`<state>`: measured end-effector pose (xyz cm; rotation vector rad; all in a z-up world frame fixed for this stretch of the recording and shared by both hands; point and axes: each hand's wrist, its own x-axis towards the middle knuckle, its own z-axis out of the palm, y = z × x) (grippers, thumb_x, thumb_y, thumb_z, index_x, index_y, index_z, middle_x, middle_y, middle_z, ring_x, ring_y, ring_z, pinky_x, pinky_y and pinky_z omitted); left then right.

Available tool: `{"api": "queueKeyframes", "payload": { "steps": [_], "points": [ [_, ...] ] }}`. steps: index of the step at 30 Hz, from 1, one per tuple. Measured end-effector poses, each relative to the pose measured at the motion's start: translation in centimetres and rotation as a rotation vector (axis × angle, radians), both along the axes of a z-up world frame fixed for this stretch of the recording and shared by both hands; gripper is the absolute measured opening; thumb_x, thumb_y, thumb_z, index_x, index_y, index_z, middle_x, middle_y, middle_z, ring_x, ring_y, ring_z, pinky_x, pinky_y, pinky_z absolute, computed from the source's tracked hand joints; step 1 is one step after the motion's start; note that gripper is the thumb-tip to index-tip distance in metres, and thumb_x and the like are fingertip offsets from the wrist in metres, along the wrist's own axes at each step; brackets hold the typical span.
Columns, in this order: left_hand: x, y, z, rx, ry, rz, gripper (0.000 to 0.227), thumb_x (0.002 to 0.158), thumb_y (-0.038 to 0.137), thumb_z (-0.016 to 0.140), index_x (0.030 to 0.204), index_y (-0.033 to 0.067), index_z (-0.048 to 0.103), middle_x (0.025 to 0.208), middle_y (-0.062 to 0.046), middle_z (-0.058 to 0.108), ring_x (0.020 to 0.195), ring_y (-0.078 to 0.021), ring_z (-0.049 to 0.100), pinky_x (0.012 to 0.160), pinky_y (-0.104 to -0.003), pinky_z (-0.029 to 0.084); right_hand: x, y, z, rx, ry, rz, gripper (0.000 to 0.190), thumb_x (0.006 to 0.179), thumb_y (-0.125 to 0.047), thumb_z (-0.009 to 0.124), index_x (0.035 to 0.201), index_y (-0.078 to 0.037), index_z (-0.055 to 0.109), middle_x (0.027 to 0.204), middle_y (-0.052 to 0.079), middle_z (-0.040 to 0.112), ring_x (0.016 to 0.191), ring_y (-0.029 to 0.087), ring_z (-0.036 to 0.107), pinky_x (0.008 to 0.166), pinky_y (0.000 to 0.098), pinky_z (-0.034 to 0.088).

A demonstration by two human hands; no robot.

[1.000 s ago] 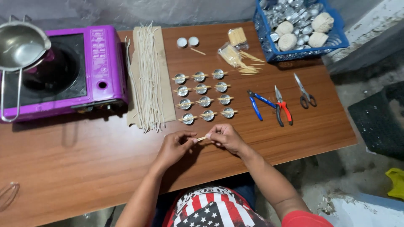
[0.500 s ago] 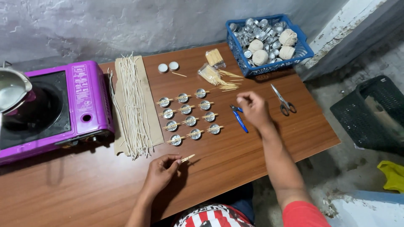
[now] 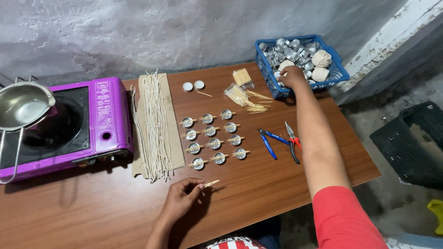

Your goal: Assembling candle wicks by threading cotton strings through metal bases, crimping them with pliers, and trimming them to size.

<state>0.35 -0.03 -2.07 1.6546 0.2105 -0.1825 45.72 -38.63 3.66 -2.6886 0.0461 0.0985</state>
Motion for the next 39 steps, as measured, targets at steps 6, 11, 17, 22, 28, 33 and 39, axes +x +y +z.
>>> {"api": "queueKeyframes", "payload": {
  "steps": [6, 11, 17, 22, 28, 33, 39],
  "points": [
    [-0.1, -0.1, 2.1, 0.013, 0.085, -0.010, 0.020, 0.090, 0.014, 0.073, 0.106, 0.0049, 0.081, 0.097, -0.008, 0.082, 0.070, -0.0143, 0.072, 0.056, -0.025, 0.060, 4.3, 0.1, -2.3, -0.291, 0.183, 0.056, 0.051, 0.088, -0.035, 0.067, 0.133, -0.012, 0.070, 0.134, 0.015, 0.066, 0.118, 0.039, 0.063, 0.097, 0.0430, 0.052],
    [0.1, 0.0, 2.1, -0.046, 0.102, 0.003, 0.021, 0.091, 0.009, 0.072, 0.108, 0.0012, 0.080, 0.090, -0.012, 0.081, 0.059, -0.0165, 0.071, 0.053, -0.027, 0.062, 3.1, 2.3, -1.0, -0.394, 0.229, 0.083, 0.028, 0.096, -0.012, 0.052, 0.111, -0.002, 0.075, 0.113, 0.020, 0.072, 0.099, 0.039, 0.068, 0.084, 0.0435, 0.055],
    [0.0, 0.3, 2.4, -0.051, 0.089, 0.014, 0.020, 0.092, 0.013, 0.072, 0.107, 0.0020, 0.079, 0.084, -0.012, 0.079, 0.051, -0.0166, 0.070, 0.049, -0.025, 0.058, 3.0, 2.1, -1.3, -0.254, 0.231, 0.046, 0.024, 0.096, -0.009, 0.050, 0.105, -0.004, 0.071, 0.110, 0.019, 0.070, 0.098, 0.038, 0.066, 0.083, 0.0445, 0.053],
    [-0.1, 0.7, 1.9, -0.101, 0.037, 0.021, 0.017, 0.092, 0.009, 0.072, 0.104, 0.0005, 0.078, 0.071, -0.012, 0.077, 0.049, -0.0157, 0.069, 0.048, -0.025, 0.058, -0.2, 1.6, 1.7, 0.055, 0.040, -0.040, 0.026, 0.094, -0.027, 0.072, 0.117, -0.014, 0.070, 0.128, 0.012, 0.067, 0.102, 0.033, 0.066, 0.077, 0.0442, 0.052],
    [0.1, 0.9, 2.4, -0.101, 0.043, -0.005, 0.018, 0.092, 0.008, 0.072, 0.108, 0.0007, 0.077, 0.081, -0.014, 0.080, 0.052, -0.0166, 0.071, 0.049, -0.027, 0.060, -4.8, 1.2, 5.0, 0.449, -0.112, -0.112, 0.043, 0.090, -0.013, 0.077, 0.131, -0.018, 0.066, 0.135, 0.007, 0.059, 0.118, 0.027, 0.062, 0.086, 0.0362, 0.057],
    [0.0, 1.3, 2.6, -0.084, 0.033, 0.035, 0.020, 0.093, 0.009, 0.070, 0.110, 0.0003, 0.077, 0.081, -0.014, 0.080, 0.050, -0.0161, 0.070, 0.050, -0.025, 0.056, -5.2, 0.4, 3.4, 0.413, -0.323, -0.058, 0.043, 0.096, -0.017, 0.072, 0.138, -0.016, 0.062, 0.137, 0.017, 0.050, 0.103, 0.025, 0.068, 0.083, 0.0396, 0.058],
    [-0.6, 1.2, 4.4, -0.089, -0.128, 0.272, 0.019, 0.086, 0.003, 0.077, 0.104, -0.0015, 0.082, 0.072, -0.019, 0.077, 0.064, -0.0173, 0.069, 0.063, -0.032, 0.058, -3.4, -2.8, -0.2, 0.392, -0.619, 0.110, 0.046, 0.081, 0.006, 0.084, 0.123, -0.005, 0.069, 0.114, 0.022, 0.059, 0.094, 0.040, 0.071, 0.077, 0.0360, 0.063]
  ]
}}
